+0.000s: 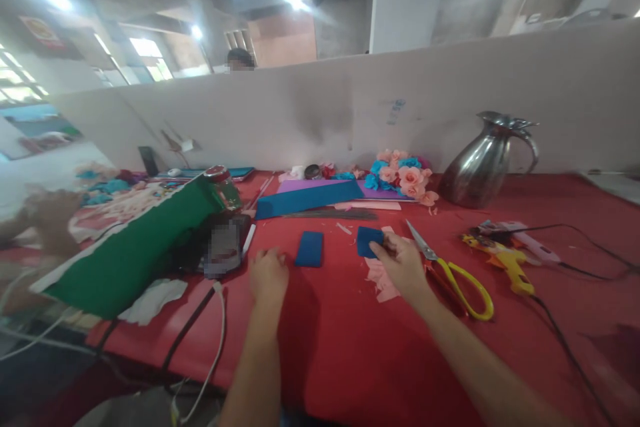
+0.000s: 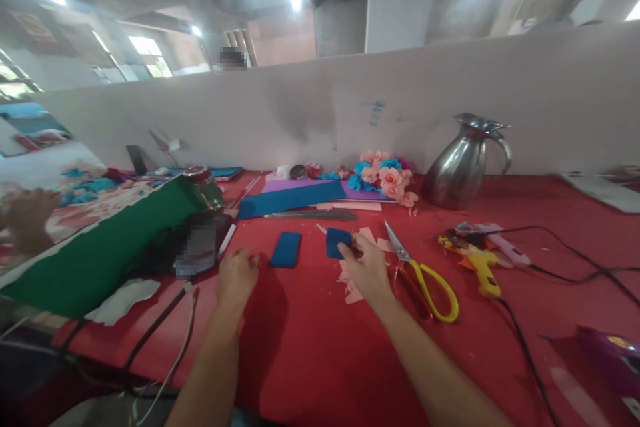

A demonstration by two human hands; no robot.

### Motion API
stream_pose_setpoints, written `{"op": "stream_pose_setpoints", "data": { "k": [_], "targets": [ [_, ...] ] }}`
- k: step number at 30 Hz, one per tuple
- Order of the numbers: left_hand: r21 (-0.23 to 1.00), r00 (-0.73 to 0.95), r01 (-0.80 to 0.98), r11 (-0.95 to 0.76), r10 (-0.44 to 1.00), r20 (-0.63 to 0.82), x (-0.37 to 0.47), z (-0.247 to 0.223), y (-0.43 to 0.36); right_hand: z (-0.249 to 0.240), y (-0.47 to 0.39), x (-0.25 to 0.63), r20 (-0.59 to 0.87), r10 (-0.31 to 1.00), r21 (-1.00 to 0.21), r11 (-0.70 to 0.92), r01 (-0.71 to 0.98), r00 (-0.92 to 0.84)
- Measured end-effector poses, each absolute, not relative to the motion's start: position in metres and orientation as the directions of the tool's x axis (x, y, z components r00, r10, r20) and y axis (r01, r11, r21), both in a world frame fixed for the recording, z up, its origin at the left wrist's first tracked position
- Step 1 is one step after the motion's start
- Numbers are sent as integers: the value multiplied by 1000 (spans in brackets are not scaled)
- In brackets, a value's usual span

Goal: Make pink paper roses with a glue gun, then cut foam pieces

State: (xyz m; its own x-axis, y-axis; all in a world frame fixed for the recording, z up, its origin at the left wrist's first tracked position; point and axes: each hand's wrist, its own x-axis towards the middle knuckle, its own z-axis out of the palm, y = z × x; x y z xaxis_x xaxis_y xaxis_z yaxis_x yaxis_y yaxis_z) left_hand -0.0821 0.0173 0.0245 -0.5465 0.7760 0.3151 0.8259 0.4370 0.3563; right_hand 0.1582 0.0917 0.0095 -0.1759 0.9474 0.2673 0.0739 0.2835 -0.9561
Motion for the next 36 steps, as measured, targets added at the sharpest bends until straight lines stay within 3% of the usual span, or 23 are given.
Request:
{"op": "stream_pose_setpoints", "data": {
  "k": [3,6,8,10,13,15,19,23,30,36],
  "targets": [
    [153,-628,775,613,723,288,-97,23,4,9,92,159,262,953,-962,270,33,-156],
    [196,-658,752,629,726,199,-97,22,0,12,89,158,264,953,-962,271,30,-148],
    [331,-687,711,620,713,140,-95,24,0,13,88,157,266,953,-962,273,26,-144],
    [564,-707,636,527,692,150,-89,28,3,14,87,156,263,954,-963,268,15,-144],
    [902,-637,419,107,743,207,-68,39,16,16,83,151,225,965,-974,228,6,-133],
    [977,-484,198,-85,858,173,-45,49,29,18,81,147,185,974,-983,184,-19,-132],
    [988,-309,-39,-148,942,129,-4,59,54,18,81,141,159,972,-985,144,-97,-174],
    [979,-333,27,-203,922,200,5,45,63,14,84,138,166,968,-982,144,-125,-190],
    [997,-267,18,-80,960,82,10,29,58,14,83,140,73,954,-982,19,-186,-292],
    [991,-344,38,-124,930,130,14,27,61,25,81,142,97,942,-971,19,-237,-320]
  ]
}}
